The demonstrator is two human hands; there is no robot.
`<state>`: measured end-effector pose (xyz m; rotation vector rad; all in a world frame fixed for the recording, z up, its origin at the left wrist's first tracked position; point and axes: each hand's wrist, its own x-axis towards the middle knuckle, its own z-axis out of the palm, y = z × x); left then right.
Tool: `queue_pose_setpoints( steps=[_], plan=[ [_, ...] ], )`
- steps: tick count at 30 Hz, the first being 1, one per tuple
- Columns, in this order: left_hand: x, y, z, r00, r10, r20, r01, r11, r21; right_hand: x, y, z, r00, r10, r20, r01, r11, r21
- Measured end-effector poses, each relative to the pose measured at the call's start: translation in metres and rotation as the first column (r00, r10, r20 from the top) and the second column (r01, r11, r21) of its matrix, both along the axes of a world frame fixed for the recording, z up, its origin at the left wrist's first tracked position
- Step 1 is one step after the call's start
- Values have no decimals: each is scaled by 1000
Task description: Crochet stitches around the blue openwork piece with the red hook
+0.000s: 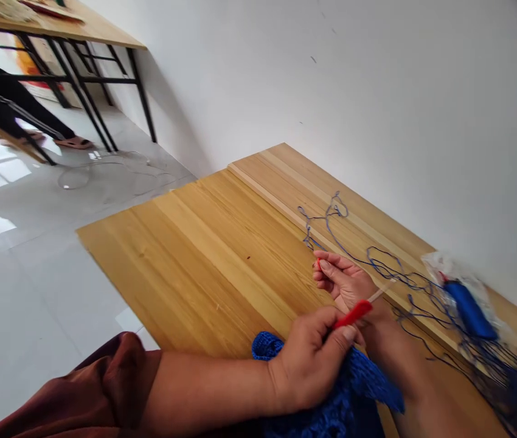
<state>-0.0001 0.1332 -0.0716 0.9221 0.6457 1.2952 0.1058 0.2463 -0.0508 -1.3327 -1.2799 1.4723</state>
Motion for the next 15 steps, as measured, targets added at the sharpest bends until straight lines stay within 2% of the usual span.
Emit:
queue_pose_setpoints(
  steps=[3, 6, 10, 15],
  plan=[
    [4, 2, 3, 995, -35, 89, 47, 989, -140, 31, -39, 25, 993, -116, 1, 116, 993, -7],
    [7, 2, 6, 983, -31, 179, 69, 975, -209, 49, -76, 39, 978, -207, -14, 207, 978, 20],
    [8, 0, 9, 985, -99, 139, 137, 943, -303, 54, -105, 44, 956, -292, -4, 291, 953, 89],
    [10, -2, 12, 955, -156, 253, 223, 939, -263, 47, -113, 41, 952, -305, 0, 305, 951, 51]
  ],
)
